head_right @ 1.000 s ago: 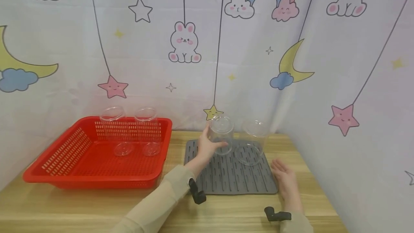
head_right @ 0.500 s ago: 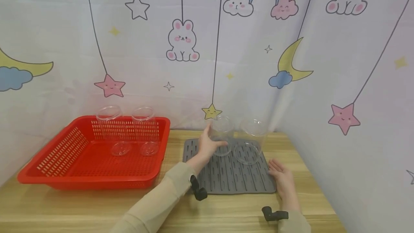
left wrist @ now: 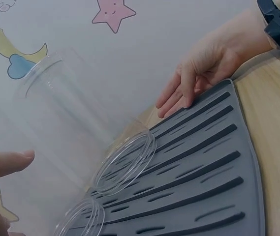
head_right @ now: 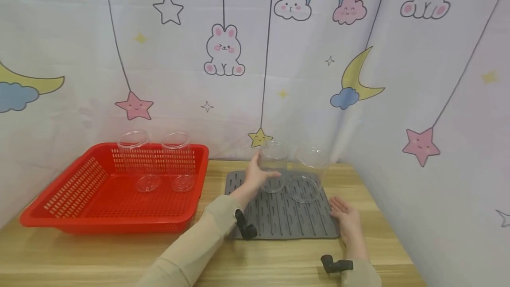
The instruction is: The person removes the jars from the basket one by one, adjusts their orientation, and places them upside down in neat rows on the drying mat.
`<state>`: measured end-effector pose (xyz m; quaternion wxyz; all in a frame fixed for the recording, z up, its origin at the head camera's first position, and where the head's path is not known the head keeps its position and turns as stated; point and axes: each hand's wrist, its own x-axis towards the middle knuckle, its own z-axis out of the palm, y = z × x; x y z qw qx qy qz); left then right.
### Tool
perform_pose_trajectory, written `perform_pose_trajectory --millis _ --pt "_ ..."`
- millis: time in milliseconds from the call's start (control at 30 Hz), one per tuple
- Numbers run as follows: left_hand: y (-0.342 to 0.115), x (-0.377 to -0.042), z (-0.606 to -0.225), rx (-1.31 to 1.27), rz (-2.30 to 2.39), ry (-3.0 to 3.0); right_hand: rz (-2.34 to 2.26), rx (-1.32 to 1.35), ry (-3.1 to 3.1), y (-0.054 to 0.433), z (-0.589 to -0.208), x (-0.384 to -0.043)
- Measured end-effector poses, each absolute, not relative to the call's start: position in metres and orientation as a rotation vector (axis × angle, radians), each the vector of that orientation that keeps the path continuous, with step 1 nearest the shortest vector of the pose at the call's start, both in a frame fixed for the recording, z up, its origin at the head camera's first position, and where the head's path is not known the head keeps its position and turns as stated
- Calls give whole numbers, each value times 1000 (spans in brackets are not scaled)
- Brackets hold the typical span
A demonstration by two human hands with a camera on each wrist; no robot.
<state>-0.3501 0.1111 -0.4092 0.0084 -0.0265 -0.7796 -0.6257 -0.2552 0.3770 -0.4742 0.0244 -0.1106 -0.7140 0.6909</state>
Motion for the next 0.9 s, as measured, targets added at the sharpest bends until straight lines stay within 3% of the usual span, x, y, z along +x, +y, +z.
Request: perform_pose_trajectory --millis 900 --pt "115 -351 -402 -118 -1912 -2480 2148 -372 -2205 375 -470 -255"
